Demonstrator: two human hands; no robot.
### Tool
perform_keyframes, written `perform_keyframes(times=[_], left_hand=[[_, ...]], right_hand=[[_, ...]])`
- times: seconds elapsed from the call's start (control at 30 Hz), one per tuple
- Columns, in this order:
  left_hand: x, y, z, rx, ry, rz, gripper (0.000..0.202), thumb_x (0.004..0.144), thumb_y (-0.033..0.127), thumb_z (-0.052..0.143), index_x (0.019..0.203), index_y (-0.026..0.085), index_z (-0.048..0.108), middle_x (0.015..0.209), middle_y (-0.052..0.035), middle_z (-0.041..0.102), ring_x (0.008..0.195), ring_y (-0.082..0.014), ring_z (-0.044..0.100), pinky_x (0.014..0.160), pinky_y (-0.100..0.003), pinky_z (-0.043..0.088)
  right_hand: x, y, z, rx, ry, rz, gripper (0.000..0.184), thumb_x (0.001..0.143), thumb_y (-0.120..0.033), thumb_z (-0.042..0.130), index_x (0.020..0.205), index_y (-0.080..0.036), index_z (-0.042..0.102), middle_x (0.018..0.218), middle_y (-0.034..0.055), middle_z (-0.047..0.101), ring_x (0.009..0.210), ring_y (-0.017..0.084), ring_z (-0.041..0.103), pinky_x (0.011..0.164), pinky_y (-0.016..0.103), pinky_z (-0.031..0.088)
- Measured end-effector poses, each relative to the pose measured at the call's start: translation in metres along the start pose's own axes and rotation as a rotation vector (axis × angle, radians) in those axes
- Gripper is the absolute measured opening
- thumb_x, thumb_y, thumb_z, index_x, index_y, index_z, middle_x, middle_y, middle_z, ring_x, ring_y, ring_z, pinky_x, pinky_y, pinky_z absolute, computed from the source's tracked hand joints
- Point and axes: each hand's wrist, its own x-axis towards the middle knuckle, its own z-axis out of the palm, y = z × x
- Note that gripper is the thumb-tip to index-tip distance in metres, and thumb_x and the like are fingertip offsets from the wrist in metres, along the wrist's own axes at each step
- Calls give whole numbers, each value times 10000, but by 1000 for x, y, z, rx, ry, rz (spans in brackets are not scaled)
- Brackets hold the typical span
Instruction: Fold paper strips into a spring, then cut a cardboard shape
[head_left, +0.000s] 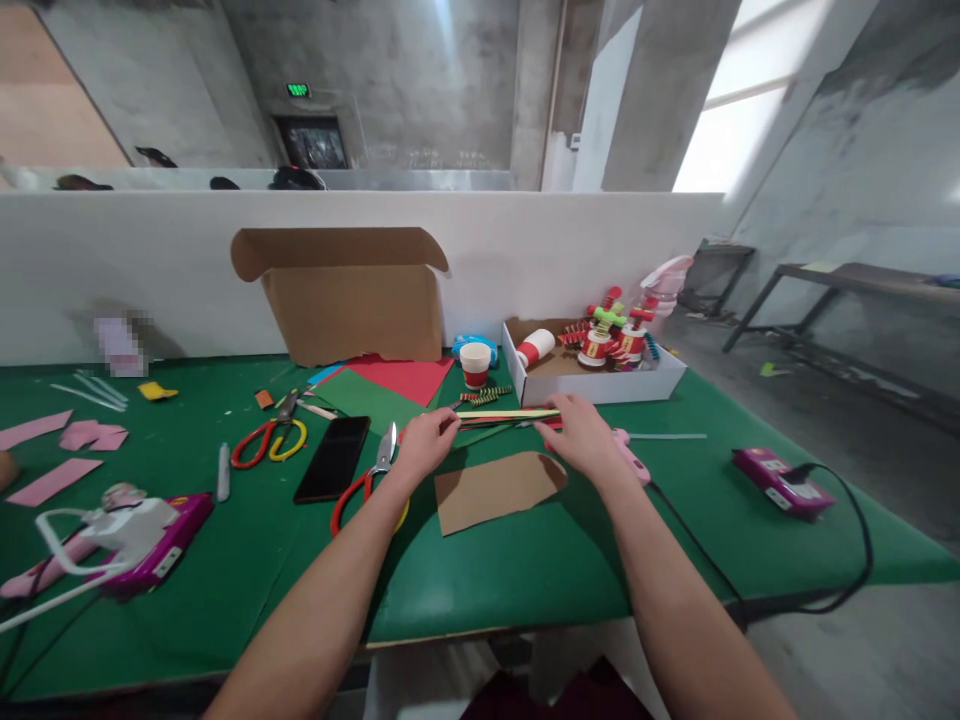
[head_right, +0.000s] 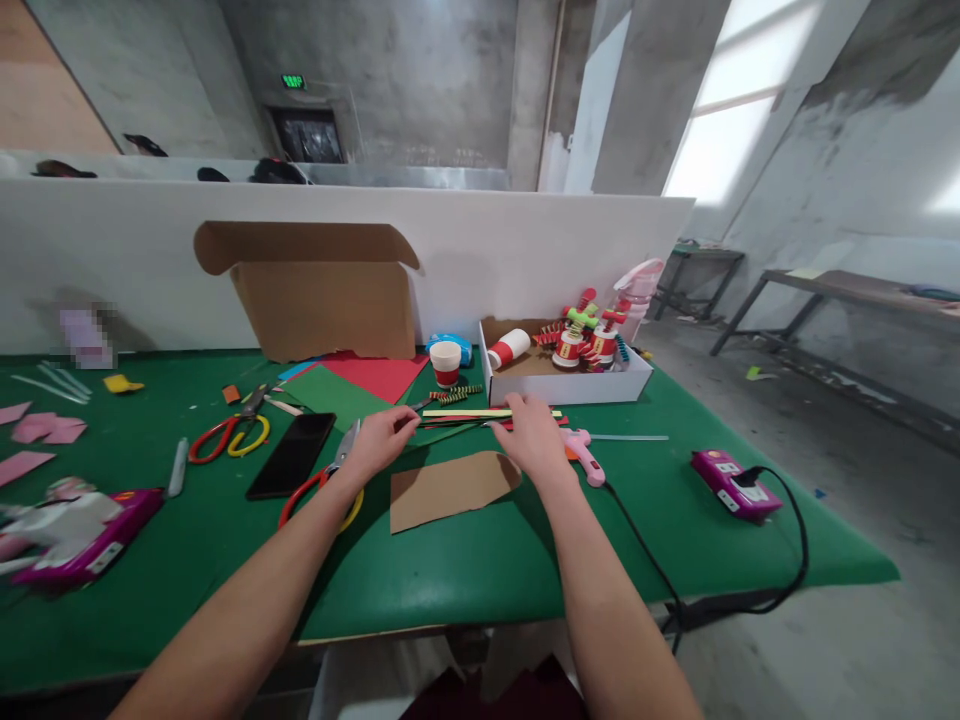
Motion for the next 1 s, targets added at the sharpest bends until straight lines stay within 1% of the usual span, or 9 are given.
perform_keyframes(times=[0.1, 0.2, 0.3, 0.4, 0.53, 0.63, 0.7, 0.8, 1.0], left_hand=[[1, -2, -1, -27, 92, -51, 201, 839, 309, 482, 757, 206, 635, 661, -1, 638, 615, -146, 546, 595, -237, 349], [2, -5, -2, -32, 150, -92, 216, 842, 320, 476, 747, 206, 633, 615, 10, 604, 581, -137, 515, 578, -233, 333], [2, -7, -3, -24, 154, -95, 215, 841, 316, 472, 747, 211, 634, 619, 12, 601, 587, -137, 508, 587, -231, 332], [2, -9, -2, -12, 142, -99, 211, 838, 299, 469, 755, 210, 641, 641, 4, 614, 598, -140, 514, 596, -235, 332], [3, -9, 0, -10, 135, -124, 223, 847, 304, 463, 767, 212, 650, 643, 1, 618, 603, -141, 523, 592, -234, 333], [3, -8, 1, -1, 125, -124, 221, 852, 303, 466, 770, 212, 650, 632, 4, 609, 604, -137, 519, 588, -227, 334], [3, -8, 2, 12, 118, -112, 214, 852, 295, 470, 776, 210, 651, 636, 4, 605, 605, -136, 515, 589, -224, 333], [2, -8, 5, 15, 90, -98, 208, 855, 289, 469, 796, 209, 651, 654, 2, 607, 612, -137, 516, 595, -224, 335], [1, -9, 8, 30, 53, -76, 207, 865, 281, 466, 820, 205, 654, 669, -6, 615, 645, -149, 537, 629, -234, 353]], right_hand=[[38, -11, 7, 143, 26, -119, 237, 848, -255, 568, 1070, -177, 597, 1045, 93, 636, 953, 196, 603, 810, 283, 436], [81, -21, 18, 199, -22, -119, 260, 809, -217, 613, 1065, -171, 606, 1002, 77, 670, 878, 179, 627, 771, 272, 457], [107, -24, 31, 151, -67, -77, 203, 807, -203, 606, 1005, -174, 638, 930, 63, 699, 849, 186, 640, 728, 269, 465], [116, -25, 41, 138, -93, -102, 181, 817, -218, 597, 984, -178, 656, 948, 60, 711, 867, 186, 643, 751, 267, 470], [128, -32, 44, 32, -15, -159, 273, 873, -210, 524, 1120, -164, 629, 1117, 107, 665, 968, 199, 629, 831, 282, 464], [145, -42, 46, -70, -47, -212, 299, 907, -191, 467, 1158, -151, 623, 1196, 130, 622, 1030, 210, 617, 871, 284, 453], [155, -47, 50, -99, -77, -233, 282, 903, -166, 459, 1107, -139, 652, 1175, 144, 627, 1013, 222, 627, 857, 288, 458], [164, -53, 58, -129, -114, -260, 246, 876, -132, 475, 1004, -120, 685, 1072, 154, 667, 948, 235, 649, 822, 301, 473], [165, -53, 65, -104, -103, -306, 229, 831, -80, 482, 910, -115, 693, 955, 146, 699, 896, 239, 665, 787, 304, 490]])
